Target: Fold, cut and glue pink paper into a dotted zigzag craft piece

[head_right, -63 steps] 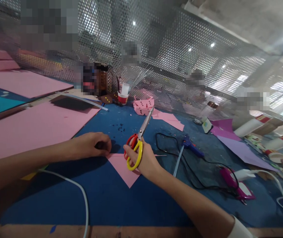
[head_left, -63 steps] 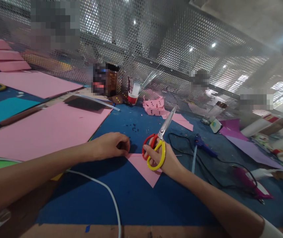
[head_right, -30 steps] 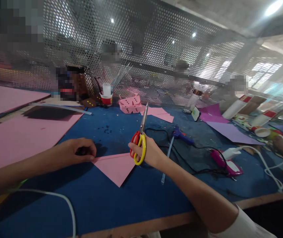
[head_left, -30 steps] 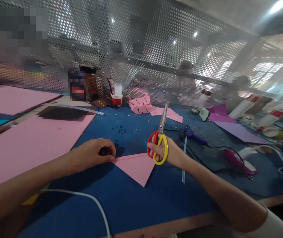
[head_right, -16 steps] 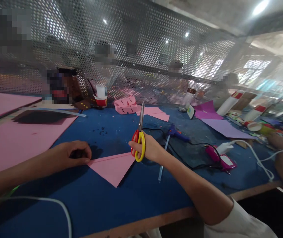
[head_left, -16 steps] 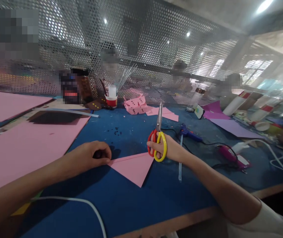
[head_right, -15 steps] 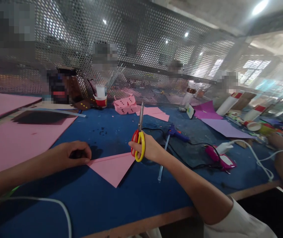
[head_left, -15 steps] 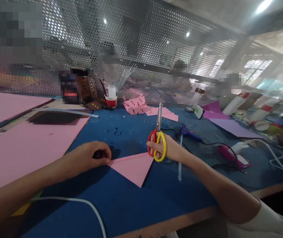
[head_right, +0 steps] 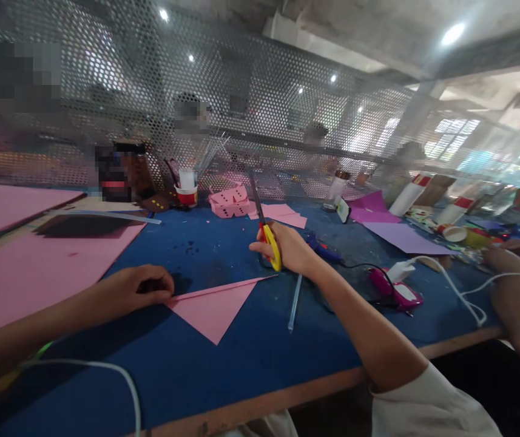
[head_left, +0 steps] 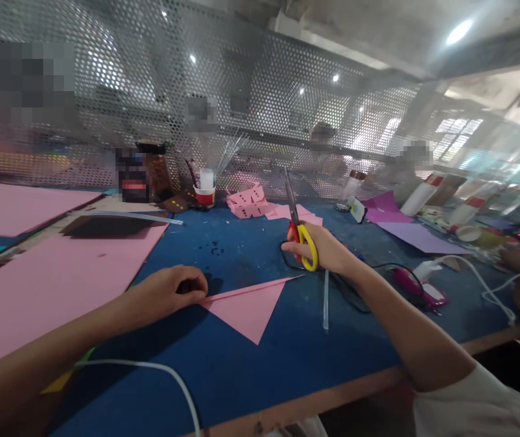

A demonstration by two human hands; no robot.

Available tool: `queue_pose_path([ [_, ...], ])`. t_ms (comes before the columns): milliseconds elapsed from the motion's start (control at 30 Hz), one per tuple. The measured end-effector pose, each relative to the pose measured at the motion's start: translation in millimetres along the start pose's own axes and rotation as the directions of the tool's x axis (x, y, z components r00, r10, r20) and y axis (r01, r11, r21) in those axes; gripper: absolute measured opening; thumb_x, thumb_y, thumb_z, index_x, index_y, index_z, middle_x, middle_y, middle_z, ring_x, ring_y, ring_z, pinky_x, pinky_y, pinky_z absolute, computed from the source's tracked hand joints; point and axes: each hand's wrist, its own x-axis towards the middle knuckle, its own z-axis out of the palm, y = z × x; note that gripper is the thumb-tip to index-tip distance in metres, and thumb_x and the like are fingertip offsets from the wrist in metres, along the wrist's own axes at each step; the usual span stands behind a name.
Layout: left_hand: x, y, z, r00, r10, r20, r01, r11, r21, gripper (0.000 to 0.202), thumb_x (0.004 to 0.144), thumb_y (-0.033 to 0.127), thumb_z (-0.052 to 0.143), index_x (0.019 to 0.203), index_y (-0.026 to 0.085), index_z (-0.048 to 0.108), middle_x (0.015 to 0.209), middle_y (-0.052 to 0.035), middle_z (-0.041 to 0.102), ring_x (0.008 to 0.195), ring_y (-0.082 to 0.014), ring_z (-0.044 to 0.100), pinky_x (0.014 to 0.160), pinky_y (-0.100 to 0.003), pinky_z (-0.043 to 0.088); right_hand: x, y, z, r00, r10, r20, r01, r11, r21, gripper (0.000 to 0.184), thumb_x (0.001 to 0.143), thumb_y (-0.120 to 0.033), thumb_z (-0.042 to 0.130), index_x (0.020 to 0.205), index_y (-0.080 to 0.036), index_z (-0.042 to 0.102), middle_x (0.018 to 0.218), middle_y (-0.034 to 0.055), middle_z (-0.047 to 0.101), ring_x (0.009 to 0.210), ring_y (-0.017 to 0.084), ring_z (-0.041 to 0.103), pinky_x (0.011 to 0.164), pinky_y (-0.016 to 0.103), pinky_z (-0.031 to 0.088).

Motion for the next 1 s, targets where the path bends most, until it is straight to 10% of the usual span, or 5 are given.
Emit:
queue_pose_path([
  [200, -2.7, 10.8, 1.5, 0.999, 0.003, -0.050, -0.002, 1.000, 0.007, 0.023, 0.089, 0.040, 0.056, 0.086, 0.022, 0.070, 0.089, -0.0016, 0.069, 0.080, -0.0192, 0.062, 0.072, -0.027, 0.043, 25.2, 20.3, -34.4, 0.979, 0.077, -0.190, -0.178, 0.775, -0.607, 0.048, 0.075, -0.063, 0.072, 0.099, -0.021, 0.068, 0.088, 0.0036, 0.071, 0.074, 0.020, 0.062, 0.063, 0.026, 0.038],
  [567, -5.0, 18.1, 11.8, 0.992, 0.064, -0.108, -0.060, 0.997, 0.041, 0.019, 0.087, 0.038, 0.059, 0.083, 0.021, 0.066, 0.087, -0.0031, 0.065, 0.081, -0.0205, 0.061, 0.071, -0.029, 0.043, 43.2, 49.3, -65.4, 0.889, 0.295, -0.350, -0.458, 0.578, -0.676, 0.048, 0.093, -0.059, 0.051, 0.112, -0.019, 0.070, 0.105, 0.0122, 0.075, 0.098, 0.029, 0.069, 0.073, 0.030, 0.045],
  [1000, -8.0, 25.6, 7.3, 0.993, -0.019, -0.115, -0.008, 0.973, -0.232, 0.027, 0.090, 0.044, 0.052, 0.101, 0.024, 0.068, 0.096, -0.0031, 0.071, 0.090, -0.0231, 0.065, 0.079, -0.031, 0.048, 95.9, 52.3, -44.0, 0.844, 0.425, -0.328, -0.514, 0.463, -0.722, 0.035, 0.097, -0.034, 0.062, 0.127, -0.016, 0.059, 0.126, 0.0105, 0.061, 0.106, 0.024, 0.064, 0.088, 0.044, 0.056],
])
